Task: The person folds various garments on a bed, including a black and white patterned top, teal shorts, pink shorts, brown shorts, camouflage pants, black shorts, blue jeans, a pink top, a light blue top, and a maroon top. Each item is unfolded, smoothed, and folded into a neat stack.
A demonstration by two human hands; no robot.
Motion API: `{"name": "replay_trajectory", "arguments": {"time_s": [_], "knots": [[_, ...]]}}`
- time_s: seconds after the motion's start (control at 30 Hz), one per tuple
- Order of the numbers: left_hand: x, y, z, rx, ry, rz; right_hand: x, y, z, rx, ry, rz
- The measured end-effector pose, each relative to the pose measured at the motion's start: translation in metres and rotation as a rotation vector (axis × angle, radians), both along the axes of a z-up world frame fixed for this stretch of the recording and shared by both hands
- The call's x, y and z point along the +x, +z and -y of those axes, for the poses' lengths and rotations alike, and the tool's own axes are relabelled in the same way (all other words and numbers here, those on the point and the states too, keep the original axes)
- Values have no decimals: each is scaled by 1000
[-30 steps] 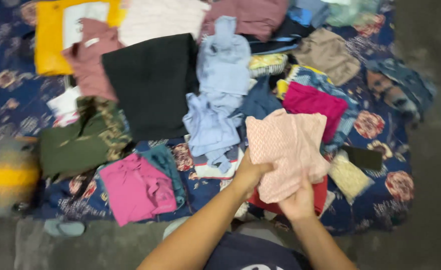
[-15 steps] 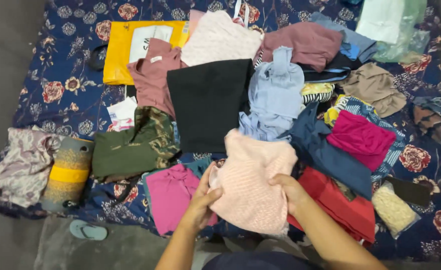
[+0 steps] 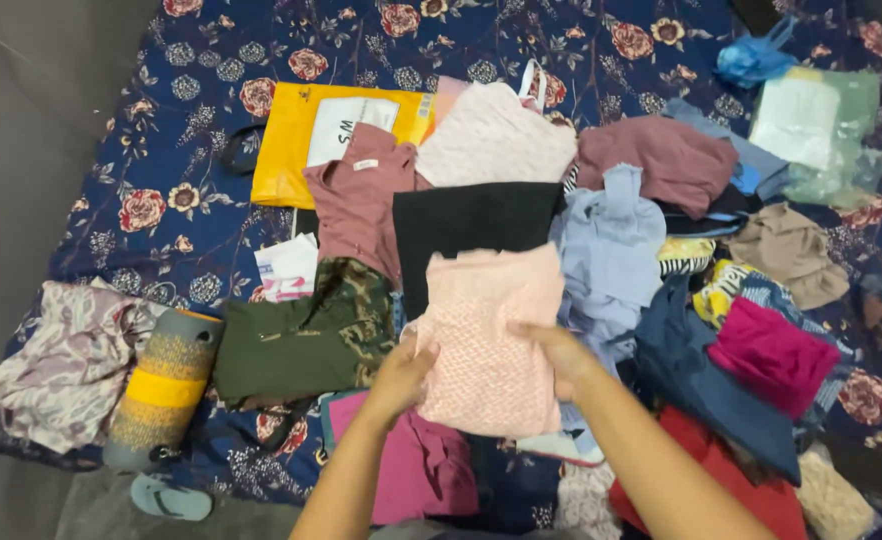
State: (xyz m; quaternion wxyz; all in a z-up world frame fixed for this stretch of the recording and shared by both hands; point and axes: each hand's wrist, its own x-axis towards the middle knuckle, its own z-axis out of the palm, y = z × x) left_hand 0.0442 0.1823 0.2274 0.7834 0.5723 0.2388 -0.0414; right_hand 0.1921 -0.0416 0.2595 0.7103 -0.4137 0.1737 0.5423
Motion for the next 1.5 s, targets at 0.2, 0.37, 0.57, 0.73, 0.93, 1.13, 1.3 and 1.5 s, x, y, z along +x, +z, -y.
{"name": "replay_trajectory", "arguments": {"time_s": [0.2, 0.37, 0.57, 0.73, 0.93, 1.13, 1.3, 1.5], "knots": [[15, -42, -12, 292, 9, 152, 3, -8, -7, -145, -26, 0], [88, 87, -35, -70, 101, 77, 67, 18, -25, 87, -162, 121], [124, -33, -56, 172, 82, -39, 123, -87, -27, 3, -251, -36], [118, -91, -36, 653, 40, -19, 90, -73, -37, -439, -23, 239], [131, -98, -29, 807, 197, 11, 58, -152, -21, -430, -40, 485], [105, -219, -68, 447, 87, -71, 67, -156, -9, -430, -25, 297], [78, -192, -58, 239, 89, -177, 54, -162, 17, -561, 143, 452], [42, -167, -17, 187, 99, -327, 10, -159, 40, -473, 191, 389]]}}
